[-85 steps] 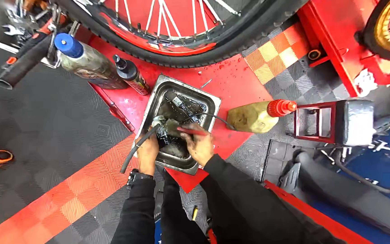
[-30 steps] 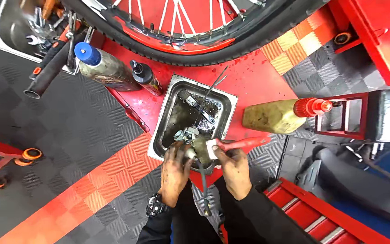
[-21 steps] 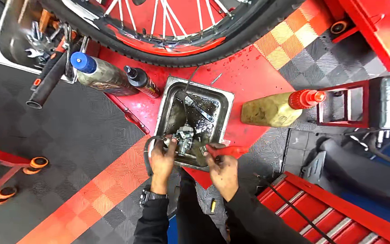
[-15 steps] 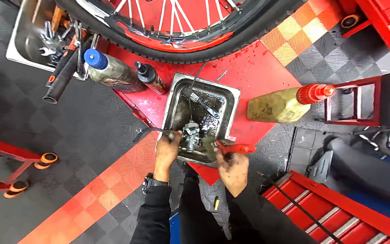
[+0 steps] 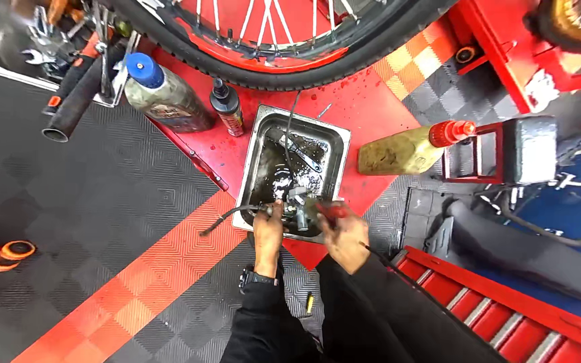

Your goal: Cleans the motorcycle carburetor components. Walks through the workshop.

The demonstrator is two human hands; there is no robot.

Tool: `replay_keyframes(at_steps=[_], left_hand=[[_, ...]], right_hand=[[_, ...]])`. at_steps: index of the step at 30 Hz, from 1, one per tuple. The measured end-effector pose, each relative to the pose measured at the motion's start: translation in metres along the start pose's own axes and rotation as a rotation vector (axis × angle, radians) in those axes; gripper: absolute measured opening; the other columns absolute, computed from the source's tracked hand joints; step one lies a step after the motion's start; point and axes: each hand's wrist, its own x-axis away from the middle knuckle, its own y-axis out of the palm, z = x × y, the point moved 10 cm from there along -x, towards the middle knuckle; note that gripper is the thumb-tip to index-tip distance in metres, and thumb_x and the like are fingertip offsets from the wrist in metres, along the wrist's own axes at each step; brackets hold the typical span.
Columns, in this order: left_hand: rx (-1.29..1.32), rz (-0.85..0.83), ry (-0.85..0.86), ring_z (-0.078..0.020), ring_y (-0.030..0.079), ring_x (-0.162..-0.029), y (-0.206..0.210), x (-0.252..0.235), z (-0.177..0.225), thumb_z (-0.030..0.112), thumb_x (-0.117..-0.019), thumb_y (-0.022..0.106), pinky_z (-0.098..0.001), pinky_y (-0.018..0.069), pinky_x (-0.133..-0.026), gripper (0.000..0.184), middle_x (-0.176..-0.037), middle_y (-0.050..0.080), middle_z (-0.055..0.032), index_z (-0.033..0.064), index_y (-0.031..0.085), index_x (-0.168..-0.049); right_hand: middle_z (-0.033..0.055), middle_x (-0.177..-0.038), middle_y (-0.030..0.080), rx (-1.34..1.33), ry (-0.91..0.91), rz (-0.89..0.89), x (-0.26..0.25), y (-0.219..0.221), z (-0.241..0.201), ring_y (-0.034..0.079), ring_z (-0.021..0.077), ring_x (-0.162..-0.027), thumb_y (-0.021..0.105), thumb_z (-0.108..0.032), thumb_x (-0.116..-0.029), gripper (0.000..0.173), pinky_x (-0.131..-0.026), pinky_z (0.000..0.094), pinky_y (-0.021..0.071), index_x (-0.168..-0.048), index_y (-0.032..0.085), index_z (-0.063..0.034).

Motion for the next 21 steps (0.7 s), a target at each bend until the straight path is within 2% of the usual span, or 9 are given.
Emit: replay_keyframes(at_steps=[2, 4, 7, 9, 11, 14, 17, 19, 21], left_hand=[[0.014, -0.02, 0.004, -0.0223, 0.066, -0.066, 0.002, 0.003, -0.002, 0.051, -0.1035, 0.054, -0.0434, 0.0588, -0.06, 0.044, -0.091, 0.069, -0.0094, 0.0103, 0.069, -0.109], [0.03, -0.015, 0.021, -0.0222, 0.066, -0.067, 0.0, 0.0, -0.003, 0.052, -0.1038, 0.052, -0.0436, 0.059, -0.06, 0.046, -0.093, 0.069, -0.0098, 0.0097, 0.069, -0.109], [0.037, -0.025, 0.02, -0.0225, 0.067, -0.069, -0.001, -0.008, -0.004, 0.05, -0.1045, 0.053, -0.0441, 0.0594, -0.062, 0.045, -0.095, 0.07, -0.0098, 0.0082, 0.069, -0.108], [0.038, -0.049, 0.043, -0.0224, 0.067, -0.071, 0.005, -0.013, 0.0, 0.047, -0.1049, 0.054, -0.045, 0.0591, -0.064, 0.042, -0.097, 0.071, -0.0097, 0.0082, 0.07, -0.109], [0.003, -0.064, 0.06, -0.0222, 0.07, -0.076, 0.004, -0.003, -0.008, 0.05, -0.1044, 0.052, -0.0472, 0.061, -0.069, 0.044, -0.096, 0.072, -0.0093, 0.0091, 0.07, -0.109], [0.022, -0.048, 0.078, -0.0235, 0.071, -0.088, 0.003, -0.011, -0.002, 0.05, -0.1045, 0.052, -0.0511, 0.0602, -0.081, 0.046, -0.098, 0.072, -0.0098, 0.0079, 0.07, -0.108], [0.051, -0.08, 0.056, -0.0228, 0.071, -0.092, 0.002, -0.007, -0.005, 0.05, -0.105, 0.051, -0.0497, 0.0604, -0.084, 0.047, -0.104, 0.072, -0.01, 0.0064, 0.069, -0.111], [0.059, -0.088, 0.062, -0.0221, 0.071, -0.092, 0.002, -0.008, -0.002, 0.053, -0.1044, 0.05, -0.0486, 0.0606, -0.083, 0.05, -0.103, 0.072, -0.009, 0.0071, 0.069, -0.11], [0.084, -0.089, 0.072, -0.0228, 0.071, -0.092, 0.001, -0.019, 0.003, 0.05, -0.1054, 0.05, -0.0493, 0.0605, -0.084, 0.048, -0.101, 0.073, -0.0099, 0.0056, 0.069, -0.111]], right_hand=[[0.0084, -0.098, 0.072, 0.01, 0.065, 0.079, 0.007, -0.02, 0.003, 0.071, 0.0237, -0.08, 0.068, -0.023, -0.0946, 0.019, -0.066, 0.0485, 0.0584, -0.109, 0.072, -0.011], [0.0043, -0.099, 0.072, -0.086, 0.125, 0.119, 0.012, -0.016, -0.002, 0.07, 0.0177, -0.08, 0.07, -0.025, -0.0969, 0.022, -0.067, 0.0443, 0.0601, -0.115, 0.07, -0.013], [0.0035, -0.096, 0.073, -0.057, 0.22, 0.05, 0.032, 0.012, 0.004, 0.071, 0.0192, -0.079, 0.07, -0.028, -0.0937, 0.023, -0.069, 0.0476, 0.0606, -0.111, 0.073, -0.0143], [0.0052, -0.086, 0.072, -0.04, 0.236, 0.118, 0.028, 0.0, 0.003, 0.07, 0.0212, -0.073, 0.072, -0.027, -0.0907, 0.02, -0.064, 0.0483, 0.0596, -0.102, 0.073, -0.0107], [0.0086, -0.085, 0.07, -0.077, 0.27, 0.164, 0.034, -0.001, -0.001, 0.069, 0.0235, -0.072, 0.07, -0.029, -0.0955, 0.023, -0.063, 0.0493, 0.0593, -0.105, 0.069, -0.0077], [0.0049, -0.085, 0.071, -0.102, 0.324, 0.098, 0.037, 0.015, 0.001, 0.07, 0.0202, -0.072, 0.071, -0.029, -0.0935, 0.022, -0.064, 0.0483, 0.0606, -0.105, 0.07, -0.0106], [0.0062, -0.082, 0.071, -0.15, 0.329, 0.149, 0.043, 0.001, 0.009, 0.069, 0.0201, -0.069, 0.071, -0.027, -0.0947, 0.021, -0.06, 0.0473, 0.0591, -0.106, 0.07, -0.0089], [0.006, -0.086, 0.071, -0.202, 0.331, 0.08, 0.042, 0.011, 0.006, 0.069, 0.0198, -0.072, 0.07, -0.028, -0.0966, 0.022, -0.064, 0.0473, 0.0605, -0.111, 0.068, -0.0101], [0.0022, -0.083, 0.072, -0.201, 0.338, -0.038, 0.036, 0.017, 0.007, 0.07, 0.017, -0.071, 0.073, -0.029, -0.0923, 0.021, -0.064, 0.0469, 0.0612, -0.106, 0.072, -0.014]])
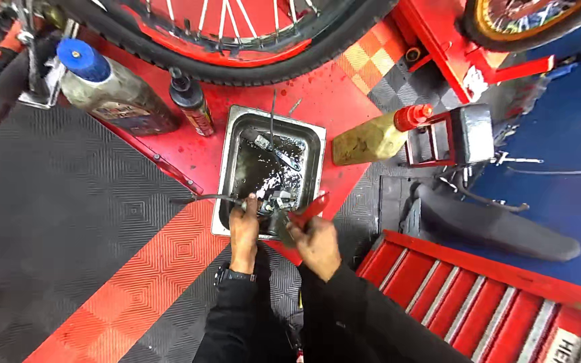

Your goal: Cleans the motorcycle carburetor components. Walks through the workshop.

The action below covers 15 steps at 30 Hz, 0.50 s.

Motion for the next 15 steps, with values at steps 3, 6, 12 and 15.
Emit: replay_keyframes(at_steps=[3, 6, 12, 15], left_hand=[[-0.139, -0.047, 0.04, -0.0212, 0.072, -0.091, -0.01, 0.001, 0.008, 0.053, -0.104, 0.051, -0.0483, 0.0613, -0.082, 0.048, -0.104, 0.073, -0.008, 0.0095, 0.065, -0.119], [-0.536, 0.031, 0.119, -0.0304, 0.067, -0.084, -0.019, 0.014, 0.031, 0.062, -0.0999, 0.051, -0.0595, 0.0549, -0.073, 0.055, -0.094, 0.068, -0.0133, 0.0104, 0.064, -0.115], [-0.569, 0.001, -0.121, -0.0291, 0.07, -0.071, -0.003, 0.042, 0.002, 0.068, -0.1026, 0.033, -0.0555, 0.059, -0.066, 0.066, -0.086, 0.071, -0.012, 0.0118, 0.065, -0.118], [-0.324, 0.068, -0.201, -0.0263, 0.074, -0.073, 0.009, 0.05, -0.019, 0.065, -0.1041, 0.035, -0.0515, 0.0629, -0.067, 0.064, -0.093, 0.074, -0.011, 0.0101, 0.062, -0.123]], right_hand=[[0.0003, -0.094, 0.073, 0.054, -0.165, -0.053, -0.015, -0.029, -0.008, 0.071, 0.0145, -0.081, 0.073, -0.024, -0.093, 0.018, -0.072, 0.0452, 0.0618, -0.109, 0.075, -0.0154], [-0.0006, -0.107, 0.072, -0.012, -0.478, -0.182, -0.019, -0.014, -0.03, 0.069, 0.0116, -0.096, 0.071, -0.013, -0.0927, 0.017, -0.083, 0.0382, 0.0619, -0.109, 0.077, -0.0158], [0.0058, -0.103, 0.07, 0.258, -0.686, -0.151, -0.028, -0.016, -0.042, 0.068, 0.023, -0.095, 0.061, -0.015, -0.0945, 0.019, -0.077, 0.0424, 0.0587, -0.106, 0.077, -0.0139], [0.0044, -0.106, 0.07, 0.288, -0.709, -0.22, -0.027, -0.009, -0.044, 0.068, 0.0221, -0.098, 0.067, -0.014, -0.0919, 0.017, -0.078, 0.0414, 0.0605, -0.106, 0.076, -0.0164]])
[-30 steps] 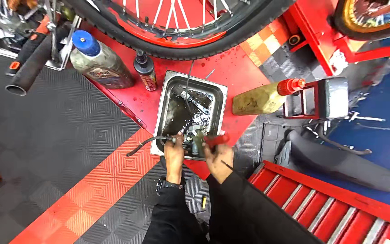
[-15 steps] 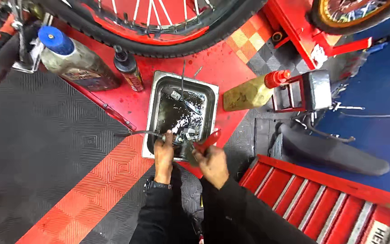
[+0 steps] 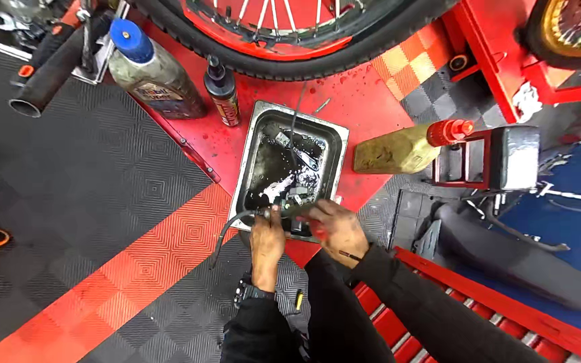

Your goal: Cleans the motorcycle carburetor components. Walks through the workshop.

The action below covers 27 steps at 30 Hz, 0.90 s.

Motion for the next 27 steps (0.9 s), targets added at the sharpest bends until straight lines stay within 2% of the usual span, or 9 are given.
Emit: replay_keyframes(at_steps=[3, 5, 9, 12, 16, 19, 21, 24, 27], left_hand=[[0.288, 0.065, -0.06, -0.028, 0.075, -0.08, 0.013, 0.005, -0.01, 0.059, -0.1057, 0.04, -0.0519, 0.0641, -0.07, 0.059, -0.101, 0.074, -0.0133, 0.0077, 0.057, -0.131], [0.483, 0.078, -0.131, -0.0303, 0.073, -0.087, 0.025, 0.018, -0.019, 0.055, -0.1066, 0.041, -0.0518, 0.0623, -0.072, 0.058, -0.109, 0.071, -0.0161, 0.0077, 0.051, -0.138], [0.728, 0.136, -0.204, -0.0304, 0.069, -0.094, 0.033, 0.032, -0.007, 0.051, -0.1077, 0.043, -0.0505, 0.0591, -0.077, 0.056, -0.116, 0.066, -0.0183, 0.0056, 0.049, -0.14], [0.796, 0.156, -0.197, -0.0323, 0.065, -0.113, 0.034, 0.031, -0.002, 0.053, -0.1078, 0.04, -0.0547, 0.0557, -0.089, 0.058, -0.129, 0.064, -0.0179, 0.008, 0.05, -0.142], [0.769, 0.183, -0.066, -0.0253, 0.066, -0.111, 0.02, 0.017, 0.007, 0.063, -0.1039, 0.04, -0.0499, 0.055, -0.09, 0.062, -0.124, 0.068, -0.0109, 0.0118, 0.06, -0.133], [0.674, 0.176, 0.043, -0.0258, 0.063, -0.116, 0.015, 0.002, 0.02, 0.064, -0.102, 0.044, -0.0554, 0.0539, -0.092, 0.061, -0.128, 0.066, -0.0093, 0.015, 0.059, -0.136], [0.647, 0.188, 0.073, -0.0254, 0.064, -0.111, 0.022, 0.0, 0.025, 0.063, -0.1004, 0.05, -0.0547, 0.0543, -0.087, 0.057, -0.125, 0.066, -0.0084, 0.0189, 0.056, -0.137], [0.709, 0.246, 0.066, -0.0263, 0.062, -0.11, 0.03, -0.006, 0.03, 0.062, -0.0997, 0.052, -0.0561, 0.0537, -0.087, 0.055, -0.122, 0.065, -0.0091, 0.0195, 0.057, -0.135], [0.746, 0.299, 0.076, -0.0259, 0.061, -0.116, 0.032, -0.001, 0.029, 0.062, -0.1003, 0.051, -0.0549, 0.0514, -0.093, 0.056, -0.129, 0.064, -0.009, 0.02, 0.057, -0.138]], right_hand=[[0.0071, -0.11, 0.071, 0.011, 0.043, 0.013, -0.012, -0.014, 0.027, 0.068, 0.0269, -0.101, 0.066, -0.006, -0.0883, 0.027, -0.081, 0.0486, 0.0599, -0.112, 0.076, -0.0159], [0.0047, -0.109, 0.071, -0.064, 0.089, 0.01, -0.008, -0.018, 0.037, 0.069, 0.0228, -0.099, 0.067, -0.015, -0.0942, 0.02, -0.082, 0.0481, 0.0602, -0.112, 0.076, -0.0181], [0.0023, -0.111, 0.072, -0.087, 0.084, -0.031, -0.005, -0.009, 0.042, 0.07, 0.0203, -0.1, 0.067, -0.019, -0.0954, 0.022, -0.082, 0.0468, 0.0605, -0.115, 0.076, -0.0205], [0.0056, -0.108, 0.071, -0.026, 0.167, 0.045, 0.001, -0.023, 0.058, 0.07, 0.0236, -0.095, 0.067, -0.024, -0.0968, 0.022, -0.077, 0.049, 0.0597, -0.115, 0.075, -0.0169], [0.0028, -0.109, 0.071, -0.116, 0.097, 0.049, -0.019, -0.037, 0.044, 0.07, 0.0176, -0.094, 0.068, -0.021, -0.096, 0.019, -0.079, 0.0443, 0.0607, -0.113, 0.076, -0.0169], [0.007, -0.108, 0.071, -0.124, -0.019, -0.022, -0.081, -0.041, 0.024, 0.07, 0.0233, -0.097, 0.068, -0.018, -0.0954, 0.017, -0.083, 0.0505, 0.059, -0.11, 0.075, -0.0138], [0.0074, -0.108, 0.074, -0.127, -0.055, -0.154, -0.109, -0.021, 0.023, 0.071, 0.0246, -0.1, 0.071, -0.019, -0.0937, 0.018, -0.089, 0.0536, 0.0577, -0.109, 0.076, -0.0134], [0.0081, -0.106, 0.074, 0.012, -0.074, -0.335, -0.125, 0.007, 0.034, 0.071, 0.028, -0.099, 0.072, -0.019, -0.0928, 0.017, -0.087, 0.057, 0.0574, -0.108, 0.075, -0.0133], [0.013, -0.103, 0.074, 0.05, 0.025, -0.298, -0.129, -0.004, 0.065, 0.071, 0.033, -0.099, 0.074, -0.022, -0.0911, 0.02, -0.089, 0.0604, 0.0555, -0.107, 0.075, -0.0092]])
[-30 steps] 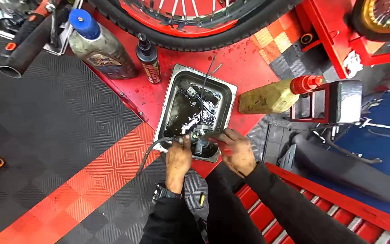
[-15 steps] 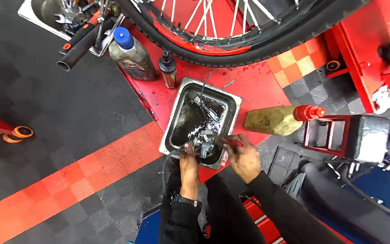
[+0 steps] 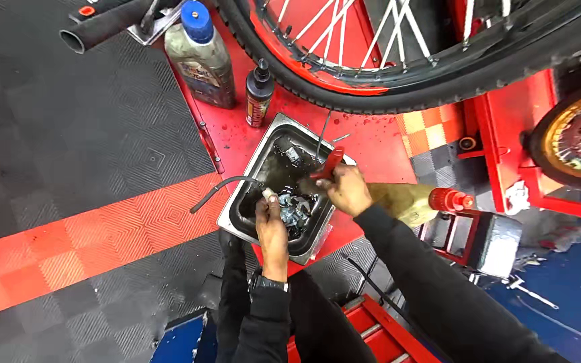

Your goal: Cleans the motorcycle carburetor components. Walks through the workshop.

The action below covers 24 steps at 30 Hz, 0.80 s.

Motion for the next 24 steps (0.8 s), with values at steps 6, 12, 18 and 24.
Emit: replay_keyframes(at_steps=[6, 12, 18, 24], left_hand=[[0.029, 0.002, 0.065, -0.0198, 0.065, -0.104, 0.001, -0.016, 0.005, 0.045, -0.1047, 0.054, -0.0479, 0.0548, -0.09, 0.039, -0.115, 0.068, -0.0068, 0.0147, 0.063, -0.128], [-0.298, -0.115, 0.161, -0.0192, 0.067, -0.109, -0.001, -0.032, 0.019, 0.034, -0.1031, 0.06, -0.0462, 0.0558, -0.096, 0.038, -0.119, 0.069, -0.0088, 0.0087, 0.062, -0.132], [-0.752, -0.252, 0.177, -0.0189, 0.072, -0.096, -0.011, -0.034, 0.005, 0.022, -0.0985, 0.067, -0.046, 0.0595, -0.09, 0.033, -0.106, 0.074, -0.0084, 0.0114, 0.066, -0.13], [-0.786, -0.261, 0.309, -0.014, 0.073, -0.082, -0.012, -0.028, 0.046, 0.02, -0.0977, 0.068, -0.0379, 0.0638, -0.081, 0.03, -0.094, 0.075, -0.0054, 0.0073, 0.069, -0.124]], right_hand=[[0.0071, -0.102, 0.074, -0.109, -0.055, -0.047, -0.009, 0.016, 0.003, 0.071, 0.0256, -0.098, 0.073, -0.022, -0.091, 0.017, -0.09, 0.0553, 0.0573, -0.106, 0.076, -0.0133], [0.0043, -0.115, 0.073, -0.286, 0.002, 0.385, 0.014, -0.004, 0.035, 0.07, 0.0179, -0.104, 0.069, -0.018, -0.0959, 0.02, -0.093, 0.0456, 0.0591, -0.114, 0.076, -0.0133], [0.0062, -0.147, 0.057, -0.182, -0.034, 0.396, 0.083, 0.041, 0.025, 0.047, 0.0275, -0.144, 0.063, -0.005, -0.0902, 0.043, -0.113, 0.0507, 0.048, -0.128, 0.071, -0.0238], [0.0103, -0.121, 0.071, -1.094, 0.652, 0.527, 0.19, 0.07, 0.083, 0.071, 0.0167, -0.107, 0.044, -0.016, -0.109, 0.034, -0.089, 0.0356, 0.0624, -0.13, 0.061, 0.0038]])
